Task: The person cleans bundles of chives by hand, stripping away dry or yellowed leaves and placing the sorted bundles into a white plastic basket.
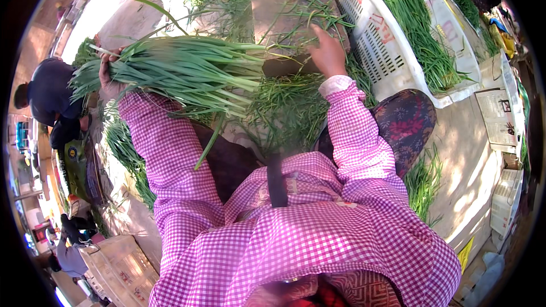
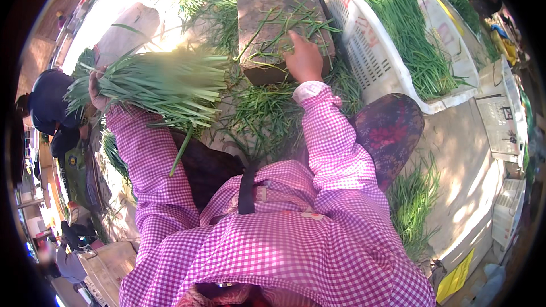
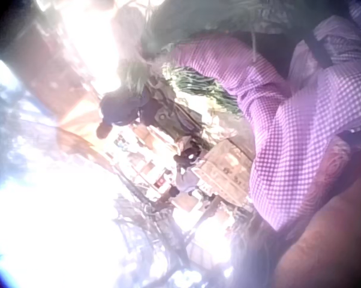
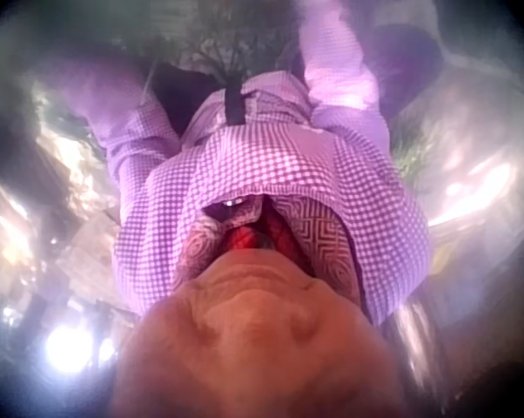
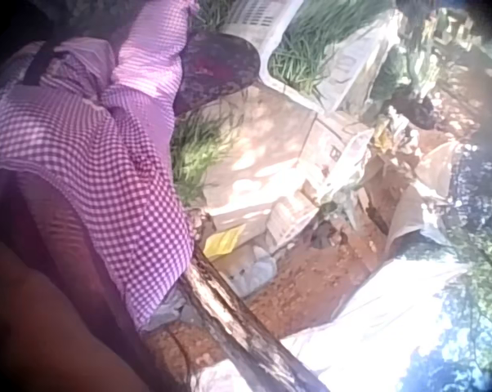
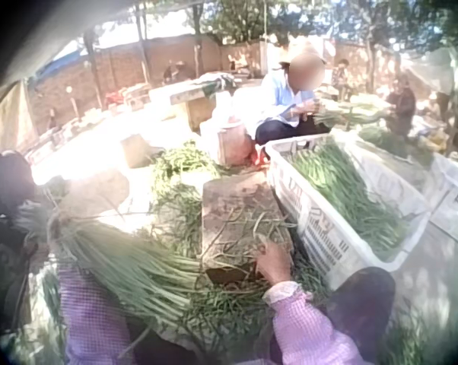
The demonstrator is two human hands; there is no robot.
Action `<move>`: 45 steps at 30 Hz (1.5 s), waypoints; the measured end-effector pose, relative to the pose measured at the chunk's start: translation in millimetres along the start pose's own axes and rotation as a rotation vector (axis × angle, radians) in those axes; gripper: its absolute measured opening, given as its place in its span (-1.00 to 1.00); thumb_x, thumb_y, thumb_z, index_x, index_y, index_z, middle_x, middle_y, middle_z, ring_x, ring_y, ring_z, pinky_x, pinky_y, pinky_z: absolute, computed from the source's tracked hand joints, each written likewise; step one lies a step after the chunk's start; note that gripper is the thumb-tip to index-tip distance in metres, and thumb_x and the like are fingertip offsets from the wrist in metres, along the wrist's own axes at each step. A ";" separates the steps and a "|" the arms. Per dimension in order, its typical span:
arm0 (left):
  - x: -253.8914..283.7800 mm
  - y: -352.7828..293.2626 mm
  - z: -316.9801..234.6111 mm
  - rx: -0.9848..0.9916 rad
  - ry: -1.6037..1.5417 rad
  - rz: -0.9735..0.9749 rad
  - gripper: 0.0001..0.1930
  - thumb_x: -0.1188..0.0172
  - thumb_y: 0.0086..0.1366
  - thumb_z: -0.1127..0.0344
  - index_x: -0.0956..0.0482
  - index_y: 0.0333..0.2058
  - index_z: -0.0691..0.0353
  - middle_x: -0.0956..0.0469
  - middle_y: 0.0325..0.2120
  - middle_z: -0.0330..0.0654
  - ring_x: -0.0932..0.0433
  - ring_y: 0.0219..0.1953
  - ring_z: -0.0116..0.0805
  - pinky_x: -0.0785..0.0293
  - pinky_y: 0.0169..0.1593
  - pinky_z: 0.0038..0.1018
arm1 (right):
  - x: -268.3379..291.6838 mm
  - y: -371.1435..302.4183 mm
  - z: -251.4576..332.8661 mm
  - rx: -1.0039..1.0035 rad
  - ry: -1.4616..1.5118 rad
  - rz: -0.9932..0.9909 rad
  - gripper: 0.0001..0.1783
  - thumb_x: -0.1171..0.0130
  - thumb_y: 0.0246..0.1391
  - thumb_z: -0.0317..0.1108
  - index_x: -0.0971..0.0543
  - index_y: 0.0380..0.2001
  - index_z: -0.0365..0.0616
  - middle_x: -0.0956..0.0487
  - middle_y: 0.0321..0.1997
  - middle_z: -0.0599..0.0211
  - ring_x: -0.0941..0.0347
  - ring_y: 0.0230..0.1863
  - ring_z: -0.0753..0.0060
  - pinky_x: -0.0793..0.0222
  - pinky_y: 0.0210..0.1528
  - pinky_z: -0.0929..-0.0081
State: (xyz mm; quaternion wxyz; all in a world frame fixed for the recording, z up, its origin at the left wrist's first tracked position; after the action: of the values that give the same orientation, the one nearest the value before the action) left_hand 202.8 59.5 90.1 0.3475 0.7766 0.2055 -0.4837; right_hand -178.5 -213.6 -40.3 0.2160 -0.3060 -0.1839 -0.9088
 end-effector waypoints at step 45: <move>2.1 -23.4 120.7 0.072 0.477 -0.387 -0.89 -0.04 0.21 0.42 -0.38 -0.30 0.32 -0.44 -0.51 -0.12 -0.46 -0.45 -0.18 -0.46 -0.27 -0.20 | 9.8 -42.3 137.4 0.471 0.131 -0.184 -0.74 -0.25 -0.07 -0.24 -0.55 -0.27 -0.05 -0.55 -0.33 0.28 -0.45 -0.27 0.29 -0.35 -0.15 0.39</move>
State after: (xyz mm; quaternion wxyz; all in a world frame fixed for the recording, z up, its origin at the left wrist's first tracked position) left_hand 115.0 -13.8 45.2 0.1633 0.8264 0.4082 -0.3517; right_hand -141.5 -116.8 59.8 0.2090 -0.1697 -0.4031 -0.8747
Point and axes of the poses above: each hand's wrist, its own y-axis towards the middle knuckle, its own x-axis out of the back of the hand, z = x × y, the point moved 8 cm from there along y, towards the middle knuckle
